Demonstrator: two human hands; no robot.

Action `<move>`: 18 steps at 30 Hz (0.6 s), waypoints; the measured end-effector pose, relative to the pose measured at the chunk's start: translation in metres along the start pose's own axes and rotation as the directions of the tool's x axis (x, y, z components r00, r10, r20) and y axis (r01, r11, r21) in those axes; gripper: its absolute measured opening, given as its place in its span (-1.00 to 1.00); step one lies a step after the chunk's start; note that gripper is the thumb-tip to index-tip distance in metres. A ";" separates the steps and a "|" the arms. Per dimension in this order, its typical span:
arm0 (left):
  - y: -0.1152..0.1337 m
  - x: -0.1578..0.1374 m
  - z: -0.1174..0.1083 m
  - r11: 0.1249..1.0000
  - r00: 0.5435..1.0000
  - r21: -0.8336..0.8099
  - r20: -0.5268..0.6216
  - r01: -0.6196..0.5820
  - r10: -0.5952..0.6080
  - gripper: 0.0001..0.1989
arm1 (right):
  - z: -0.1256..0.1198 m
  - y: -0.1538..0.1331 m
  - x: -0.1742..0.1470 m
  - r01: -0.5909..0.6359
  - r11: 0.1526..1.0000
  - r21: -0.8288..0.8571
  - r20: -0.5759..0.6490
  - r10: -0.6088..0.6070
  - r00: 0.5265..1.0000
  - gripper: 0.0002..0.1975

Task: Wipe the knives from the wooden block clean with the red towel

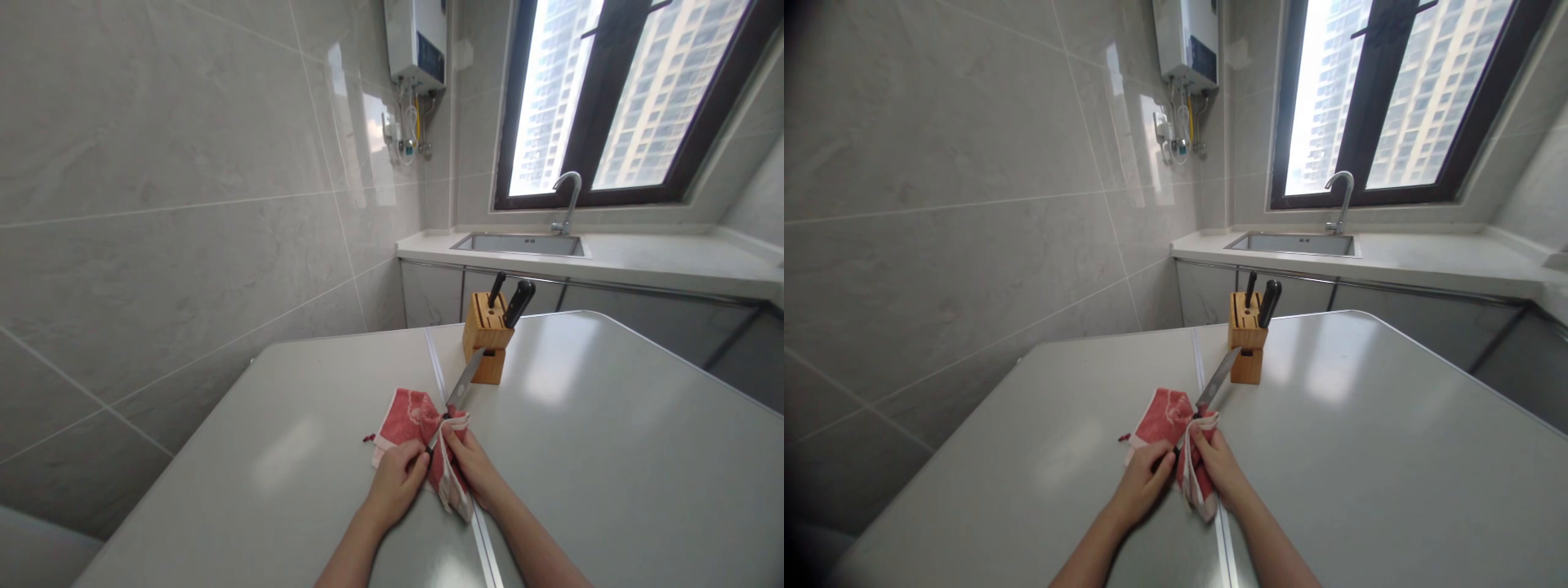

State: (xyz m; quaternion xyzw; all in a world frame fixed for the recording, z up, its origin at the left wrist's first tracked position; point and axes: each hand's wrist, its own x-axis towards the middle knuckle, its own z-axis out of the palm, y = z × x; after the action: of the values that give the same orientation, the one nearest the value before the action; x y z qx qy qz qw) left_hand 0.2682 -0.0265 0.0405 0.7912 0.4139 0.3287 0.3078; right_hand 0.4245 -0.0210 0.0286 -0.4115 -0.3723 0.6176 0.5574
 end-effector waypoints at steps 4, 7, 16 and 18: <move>-0.002 -0.001 0.001 1.000 1.000 0.012 0.017 0.018 -0.018 -0.71 | 0.001 -0.001 0.000 0.011 1.000 0.005 0.002 -0.011 1.000 -0.55; -0.004 0.000 0.003 0.999 0.999 0.011 0.017 0.031 -0.031 -0.67 | 0.000 0.000 0.000 0.016 0.999 -0.045 -0.003 -0.016 1.000 -0.57; -0.005 0.002 0.005 0.999 1.000 -0.043 -0.011 0.018 -0.019 -0.65 | -0.002 0.004 0.000 0.057 0.998 0.003 0.023 -0.057 0.998 -0.56; -0.005 0.002 0.005 0.999 1.000 -0.030 0.007 0.014 -0.014 -0.65 | -0.002 0.004 0.001 0.039 0.999 0.015 0.000 -0.039 0.999 -0.58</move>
State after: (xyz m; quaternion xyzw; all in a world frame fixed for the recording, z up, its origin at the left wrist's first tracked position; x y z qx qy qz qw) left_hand 0.2710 -0.0241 0.0341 0.7847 0.4132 0.3301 0.3234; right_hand 0.4248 -0.0204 0.0244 -0.4000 -0.3756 0.6094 0.5723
